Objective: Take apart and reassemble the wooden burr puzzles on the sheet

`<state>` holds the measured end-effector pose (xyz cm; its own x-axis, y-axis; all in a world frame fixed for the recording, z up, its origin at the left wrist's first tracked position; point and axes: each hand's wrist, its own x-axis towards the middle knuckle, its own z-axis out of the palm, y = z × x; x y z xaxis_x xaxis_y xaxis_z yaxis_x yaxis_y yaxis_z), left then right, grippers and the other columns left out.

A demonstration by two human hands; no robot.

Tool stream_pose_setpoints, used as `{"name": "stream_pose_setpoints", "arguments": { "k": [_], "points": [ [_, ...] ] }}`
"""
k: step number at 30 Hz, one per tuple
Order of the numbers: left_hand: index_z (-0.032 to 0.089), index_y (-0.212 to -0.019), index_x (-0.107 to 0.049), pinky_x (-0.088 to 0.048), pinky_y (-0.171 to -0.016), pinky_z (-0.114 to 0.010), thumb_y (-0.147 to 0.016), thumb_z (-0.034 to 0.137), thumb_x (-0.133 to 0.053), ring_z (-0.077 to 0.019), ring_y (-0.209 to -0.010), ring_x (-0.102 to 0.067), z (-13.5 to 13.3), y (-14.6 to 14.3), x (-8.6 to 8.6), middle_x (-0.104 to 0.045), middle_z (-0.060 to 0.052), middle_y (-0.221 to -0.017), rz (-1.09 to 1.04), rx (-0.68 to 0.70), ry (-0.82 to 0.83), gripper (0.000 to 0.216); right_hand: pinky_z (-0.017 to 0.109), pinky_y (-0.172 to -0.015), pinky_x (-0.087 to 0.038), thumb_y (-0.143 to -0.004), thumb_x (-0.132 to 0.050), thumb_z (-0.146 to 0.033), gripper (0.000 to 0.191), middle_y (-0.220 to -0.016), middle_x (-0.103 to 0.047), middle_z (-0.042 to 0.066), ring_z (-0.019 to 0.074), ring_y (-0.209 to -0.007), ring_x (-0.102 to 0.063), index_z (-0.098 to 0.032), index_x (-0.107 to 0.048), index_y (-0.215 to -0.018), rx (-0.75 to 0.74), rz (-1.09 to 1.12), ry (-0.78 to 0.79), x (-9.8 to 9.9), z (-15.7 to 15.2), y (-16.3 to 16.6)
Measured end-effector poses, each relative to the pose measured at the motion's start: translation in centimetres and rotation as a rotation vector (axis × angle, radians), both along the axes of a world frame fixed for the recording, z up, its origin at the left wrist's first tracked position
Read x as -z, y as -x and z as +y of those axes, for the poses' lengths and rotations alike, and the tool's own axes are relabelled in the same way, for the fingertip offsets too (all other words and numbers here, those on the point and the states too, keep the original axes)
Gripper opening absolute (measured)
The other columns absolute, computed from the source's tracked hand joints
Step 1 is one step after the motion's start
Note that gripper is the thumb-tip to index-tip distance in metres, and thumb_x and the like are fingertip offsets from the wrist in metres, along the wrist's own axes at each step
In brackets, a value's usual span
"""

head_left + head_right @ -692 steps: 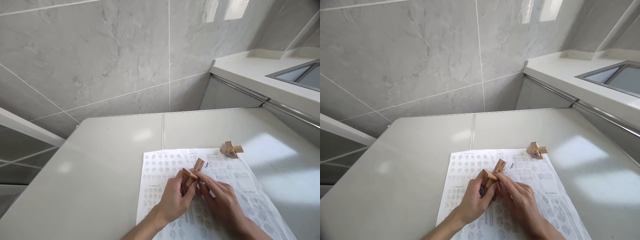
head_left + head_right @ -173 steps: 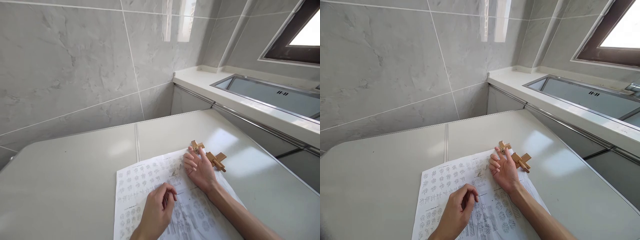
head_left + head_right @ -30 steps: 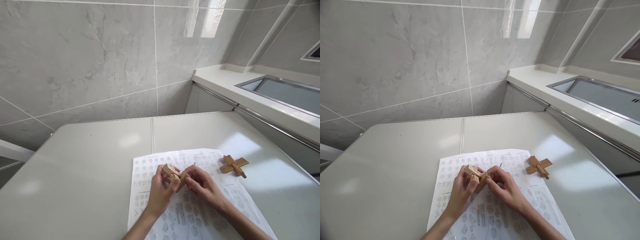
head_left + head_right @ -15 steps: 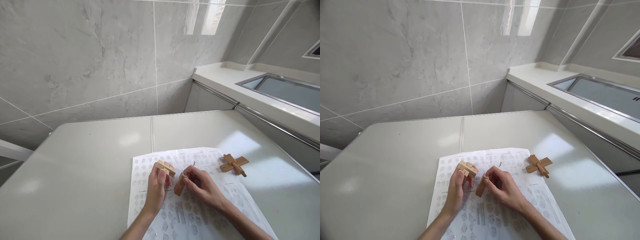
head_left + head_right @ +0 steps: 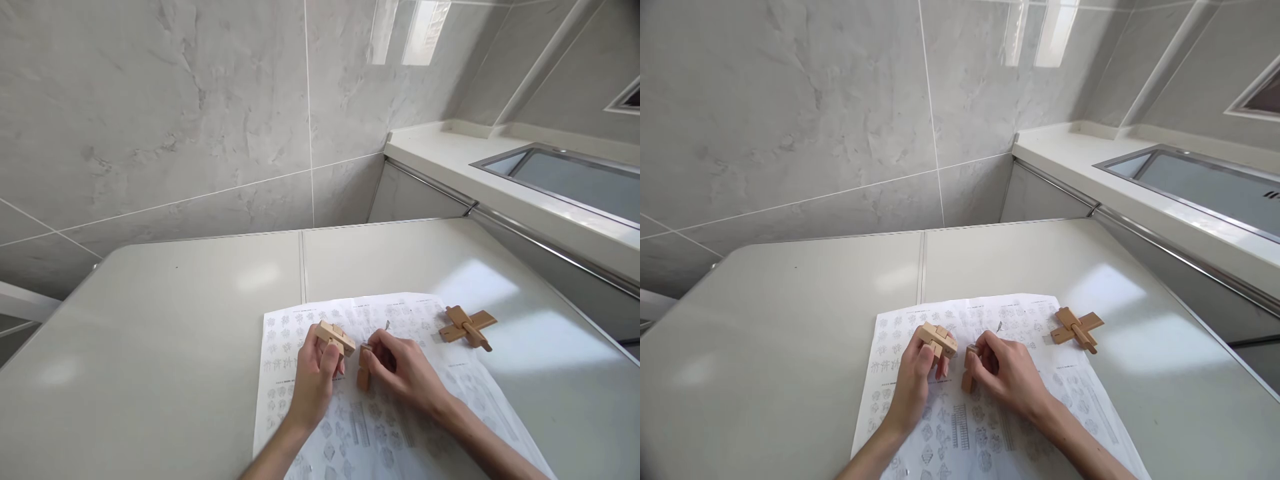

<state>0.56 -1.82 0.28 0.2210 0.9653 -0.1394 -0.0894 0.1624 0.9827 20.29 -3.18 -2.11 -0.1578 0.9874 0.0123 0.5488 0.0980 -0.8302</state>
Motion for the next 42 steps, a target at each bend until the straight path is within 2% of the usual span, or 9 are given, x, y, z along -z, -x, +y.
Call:
{"name": "stream_pose_setpoints", "arguments": {
  "k": [5,12,19,24,26,31,35,38,42],
  "points": [
    [0.022,-0.096,-0.058,-0.044,-0.065,-0.029,-0.094,0.085,-0.058,-0.0143,-0.064,-0.050,0.1,0.1,0.0,-0.057,0.003,-0.074,0.016,0.017,0.001,0.063,0.028,-0.052,-0.038,-0.103,-0.057,-0.037,0.023,-0.060,-0.065,-0.002,0.0169,-0.051,-0.057,-0.025,-0.058,-0.084,0.030,-0.052,-0.046,0.0,-0.1,0.5],
    [0.023,-0.095,-0.056,-0.044,-0.066,-0.029,-0.094,0.084,-0.058,-0.0146,-0.065,-0.050,-0.1,0.1,0.1,-0.057,0.003,-0.075,0.035,0.037,-0.007,0.061,0.030,-0.057,-0.043,-0.104,-0.055,-0.035,0.015,-0.072,-0.073,0.000,0.0185,-0.056,-0.063,-0.025,-0.064,-0.099,0.079,-0.077,-0.103,0.6,-0.1,0.6],
    [0.024,-0.092,-0.053,-0.046,-0.067,-0.029,-0.094,0.084,-0.058,-0.0145,-0.066,-0.050,0.1,0.0,0.0,-0.056,0.002,-0.077,0.042,0.031,-0.016,0.061,0.029,-0.055,-0.042,-0.108,-0.053,-0.034,0.016,-0.070,-0.070,-0.002,0.0171,-0.053,-0.059,-0.025,-0.063,-0.100,0.092,-0.033,-0.122,1.0,0.0,0.5],
    [0.023,-0.095,-0.057,-0.046,-0.066,-0.029,-0.096,0.081,-0.059,-0.0150,-0.066,-0.052,0.0,0.0,0.3,-0.057,0.002,-0.078,0.035,0.039,-0.031,0.058,0.028,-0.051,-0.040,-0.112,-0.050,-0.038,0.022,-0.065,-0.061,-0.003,0.0165,-0.053,-0.053,-0.025,-0.063,-0.099,0.100,0.046,-0.145,0.7,-0.1,0.2],
    [0.023,-0.098,-0.061,-0.045,-0.064,-0.029,-0.095,0.081,-0.061,-0.0148,-0.066,-0.051,0.0,0.0,0.5,-0.057,0.001,-0.078,0.033,0.052,-0.044,0.058,0.028,-0.051,-0.041,-0.113,-0.050,-0.041,0.024,-0.067,-0.061,-0.003,0.0168,-0.054,-0.053,-0.025,-0.064,-0.102,0.062,0.100,-0.149,0.4,-0.1,0.1],
    [0.021,-0.104,-0.066,-0.036,-0.057,-0.026,-0.093,0.081,-0.065,-0.0129,-0.061,-0.044,-0.2,0.0,0.8,-0.053,0.004,-0.071,0.078,0.129,-0.098,0.060,0.028,-0.057,-0.047,-0.112,-0.057,-0.039,0.017,-0.088,-0.069,0.002,0.0163,-0.063,-0.059,-0.026,-0.067,-0.115,-0.122,0.301,-0.138,-0.5,-0.2,0.1],
    [0.022,-0.109,-0.068,-0.039,-0.061,-0.027,-0.090,0.084,-0.067,-0.0138,-0.068,-0.047,-0.1,-0.2,0.7,-0.062,-0.003,-0.092,0.085,0.155,-0.164,0.065,0.027,-0.057,-0.046,-0.110,-0.063,-0.040,0.016,-0.091,-0.070,0.002,0.0152,-0.065,-0.058,-0.026,-0.070,-0.110,-0.131,0.300,-0.139,-0.6,-0.1,0.1],
    [0.022,-0.111,-0.066,-0.043,-0.064,-0.028,-0.089,0.083,-0.070,-0.0154,-0.074,-0.050,-0.1,-0.2,0.7,-0.063,-0.004,-0.099,0.086,0.171,-0.173,0.065,0.028,-0.058,-0.044,-0.111,-0.061,-0.046,0.024,-0.081,-0.067,0.001,0.0158,-0.063,-0.056,-0.024,-0.071,-0.108,-0.128,0.317,-0.075,-0.8,0.0,0.0],
    [0.022,-0.107,-0.065,-0.042,-0.064,-0.027,-0.088,0.078,-0.074,-0.0152,-0.073,-0.049,0.0,-0.1,0.5,-0.060,-0.003,-0.095,0.074,0.175,-0.164,0.060,0.029,-0.057,-0.041,-0.108,-0.057,-0.063,0.042,-0.072,-0.060,0.000,0.0167,-0.061,-0.052,-0.022,-0.069,-0.110,-0.177,0.452,0.193,-1.5,0.1,-0.3]
  ]
}}
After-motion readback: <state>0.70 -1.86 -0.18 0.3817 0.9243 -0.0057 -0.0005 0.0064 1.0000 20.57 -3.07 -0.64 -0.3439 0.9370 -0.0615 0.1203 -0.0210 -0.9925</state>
